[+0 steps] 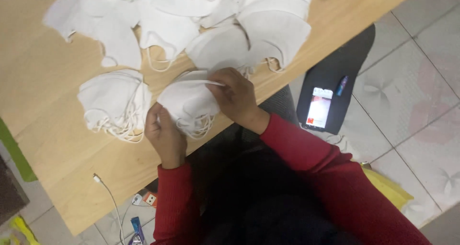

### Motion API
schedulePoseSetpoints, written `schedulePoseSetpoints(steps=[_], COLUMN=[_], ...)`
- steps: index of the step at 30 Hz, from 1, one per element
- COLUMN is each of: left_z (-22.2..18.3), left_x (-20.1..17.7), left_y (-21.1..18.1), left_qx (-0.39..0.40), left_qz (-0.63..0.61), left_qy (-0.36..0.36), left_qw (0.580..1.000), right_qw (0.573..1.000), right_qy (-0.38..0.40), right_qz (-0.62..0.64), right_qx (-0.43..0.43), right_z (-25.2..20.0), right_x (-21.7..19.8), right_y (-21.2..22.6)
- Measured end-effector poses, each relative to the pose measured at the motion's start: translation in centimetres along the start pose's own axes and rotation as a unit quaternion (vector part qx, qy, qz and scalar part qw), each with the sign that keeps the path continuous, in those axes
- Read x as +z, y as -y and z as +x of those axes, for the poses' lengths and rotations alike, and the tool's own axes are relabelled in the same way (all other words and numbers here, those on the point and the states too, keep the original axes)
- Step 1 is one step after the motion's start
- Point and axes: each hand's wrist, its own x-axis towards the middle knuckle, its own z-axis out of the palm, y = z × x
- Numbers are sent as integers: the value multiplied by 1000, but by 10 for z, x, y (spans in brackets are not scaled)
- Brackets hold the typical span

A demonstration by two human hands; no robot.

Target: Sorting and stacking white face masks from a large pile into neat stacks on a wooden table.

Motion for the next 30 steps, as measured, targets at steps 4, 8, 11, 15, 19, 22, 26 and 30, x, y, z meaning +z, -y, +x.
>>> schedulePoseSetpoints(steps=[4,8,11,15,19,22,26,30], left_z=[-15,-15,-7,-12,-14,-16,-17,-19], left_x=[27,30,23,26,34,42,39,40], left_y=[-58,-54,-33,-36,-50,-58,-55,-59], left_qx=[73,111,29,68,92,117,86,35], left_qz=[168,266,88,75,100,93,96,123], left_qy=[33,46,16,16,20,42,31,19], left_qw=[983,957,996,995,991,988,991,992], right_qw=[990,990,989,939,865,849,900,929], right_qy=[53,99,111,158,291,321,243,174], right_qz=[18,-41,-96,-305,-400,-406,-354,-328], right_qx=[130,88,34,-15,80,102,72,11], right_z=[-6,-6,3,17,34,35,29,26], right_x=[7,5,-3,-14,-29,-28,-25,-25], right_y=[-2,4,-2,-31,-17,-26,-41,-50])
